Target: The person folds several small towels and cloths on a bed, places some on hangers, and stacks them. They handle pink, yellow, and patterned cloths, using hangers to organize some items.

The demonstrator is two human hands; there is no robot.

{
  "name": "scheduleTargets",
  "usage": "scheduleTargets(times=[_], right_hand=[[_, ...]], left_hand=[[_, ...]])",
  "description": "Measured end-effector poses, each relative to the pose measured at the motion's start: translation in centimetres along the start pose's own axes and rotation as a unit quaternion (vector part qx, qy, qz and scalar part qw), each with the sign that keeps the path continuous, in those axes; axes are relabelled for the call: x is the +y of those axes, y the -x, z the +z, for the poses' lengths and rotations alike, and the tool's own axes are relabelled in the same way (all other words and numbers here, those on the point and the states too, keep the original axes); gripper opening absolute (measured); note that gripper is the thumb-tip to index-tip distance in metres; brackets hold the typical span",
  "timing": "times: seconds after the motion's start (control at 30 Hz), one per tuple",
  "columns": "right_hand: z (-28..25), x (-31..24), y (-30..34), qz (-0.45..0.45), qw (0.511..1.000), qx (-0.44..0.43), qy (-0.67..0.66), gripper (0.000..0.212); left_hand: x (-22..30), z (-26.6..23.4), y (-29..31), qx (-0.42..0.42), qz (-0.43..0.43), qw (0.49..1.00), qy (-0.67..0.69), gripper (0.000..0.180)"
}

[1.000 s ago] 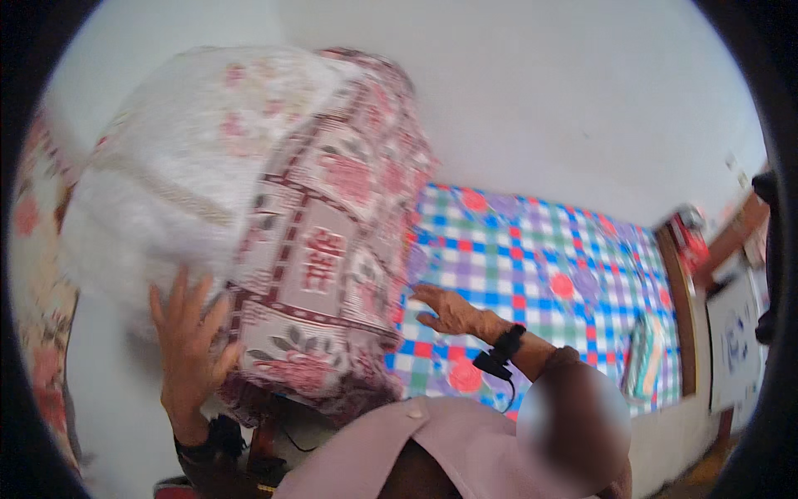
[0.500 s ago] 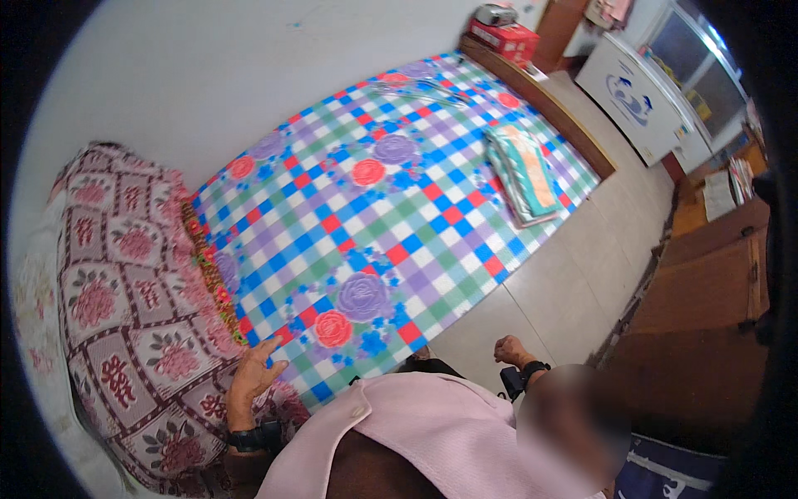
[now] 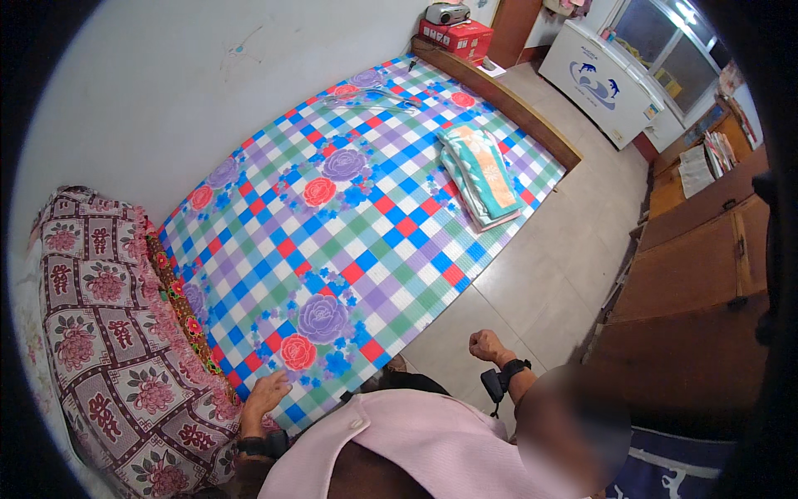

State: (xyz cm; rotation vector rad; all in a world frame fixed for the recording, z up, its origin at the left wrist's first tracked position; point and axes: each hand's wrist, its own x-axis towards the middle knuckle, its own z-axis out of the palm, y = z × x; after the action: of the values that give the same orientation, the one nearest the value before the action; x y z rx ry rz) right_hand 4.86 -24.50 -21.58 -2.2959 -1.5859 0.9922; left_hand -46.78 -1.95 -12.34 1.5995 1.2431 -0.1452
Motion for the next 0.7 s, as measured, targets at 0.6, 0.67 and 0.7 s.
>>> scheduleTargets(times=[0.6, 0.67, 0.7], right_hand=[[0.1, 6.4, 15.2, 0.255, 0.943, -0.045, -0.211, 0.029], [0.0, 8.2, 10.9, 0.206, 0.966, -0.029, -0.154, 0.028], [-0.3, 9.0, 8.8, 0.163, 0.977, -0.002, -0.139, 0.03]], left_hand=[[1.4, 8.1, -18.7, -0.019, 0.142, 0.977, -0.156, 0.061], [5.6, 9.0, -21.6, -0.031, 0.117, 0.974, -0.191, 0.061], [7.7, 9.8, -22.7, 0.002, 0.137, 0.973, -0.183, 0.063]])
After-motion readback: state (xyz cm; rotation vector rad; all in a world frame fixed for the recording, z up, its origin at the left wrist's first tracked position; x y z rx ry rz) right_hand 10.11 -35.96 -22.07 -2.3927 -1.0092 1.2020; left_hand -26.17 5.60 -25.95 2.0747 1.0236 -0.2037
